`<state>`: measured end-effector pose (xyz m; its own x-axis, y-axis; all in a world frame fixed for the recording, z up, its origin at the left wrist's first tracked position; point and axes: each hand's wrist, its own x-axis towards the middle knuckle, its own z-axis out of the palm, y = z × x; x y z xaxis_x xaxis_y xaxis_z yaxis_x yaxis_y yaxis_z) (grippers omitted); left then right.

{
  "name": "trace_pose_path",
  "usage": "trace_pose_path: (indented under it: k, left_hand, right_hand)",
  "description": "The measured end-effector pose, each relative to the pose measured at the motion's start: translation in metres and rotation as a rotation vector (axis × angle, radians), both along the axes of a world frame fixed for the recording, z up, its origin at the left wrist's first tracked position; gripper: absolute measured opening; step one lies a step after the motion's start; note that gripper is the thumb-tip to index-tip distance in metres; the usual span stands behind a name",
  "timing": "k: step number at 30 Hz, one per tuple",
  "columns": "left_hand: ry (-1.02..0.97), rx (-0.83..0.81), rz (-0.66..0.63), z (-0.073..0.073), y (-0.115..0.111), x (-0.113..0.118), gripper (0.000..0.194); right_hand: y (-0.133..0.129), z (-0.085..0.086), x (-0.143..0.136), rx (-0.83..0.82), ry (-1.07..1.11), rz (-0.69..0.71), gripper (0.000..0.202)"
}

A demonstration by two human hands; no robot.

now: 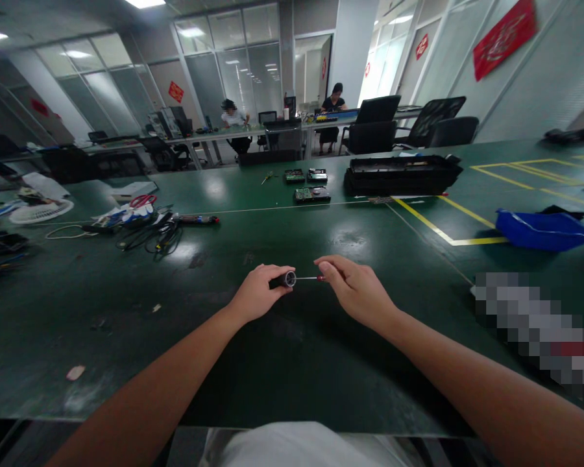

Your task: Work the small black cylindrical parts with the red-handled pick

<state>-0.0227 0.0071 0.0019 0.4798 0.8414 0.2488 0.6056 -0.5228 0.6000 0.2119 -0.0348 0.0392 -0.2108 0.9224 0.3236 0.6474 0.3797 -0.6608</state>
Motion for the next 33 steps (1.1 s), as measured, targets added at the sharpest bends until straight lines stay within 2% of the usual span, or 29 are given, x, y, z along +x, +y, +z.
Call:
trace_pose_path:
  k: [4,10,17,25,33]
  left_hand:
    - [0.0,-0.002,0.01,0.0001,-0.0001,0.0001,0.04]
    - [-0.007,-0.004,0.043,-0.0009,0.0003,-0.0014,0.041]
    - [0.005,-0.006,0.03,0.0005,-0.0006,-0.0009,0.039]
    - [0.003,-0.006,0.05,0.0011,-0.0005,-0.0013,0.041]
    - [0.006,-0.016,0.037,0.0017,-0.0009,-0.0003,0.039]
  right_hand:
    - [-0.0011,0.0002,-0.0006,-0.007,-0.026,0.004,0.033]
    - [-0.0033,-0.0019,-0.0006,0.078,-0.005,0.033,0.033]
    - [-0.0007,0.0013,-0.0016,-0.049,-0.028,-0.006,0.036]
    - [-0.0045,-0.0005,0.0001,0.037,-0.009,0.076,0.035]
    - [-0.0008,0.0013,-0.0003,-0.045,-0.052,0.042,0.034]
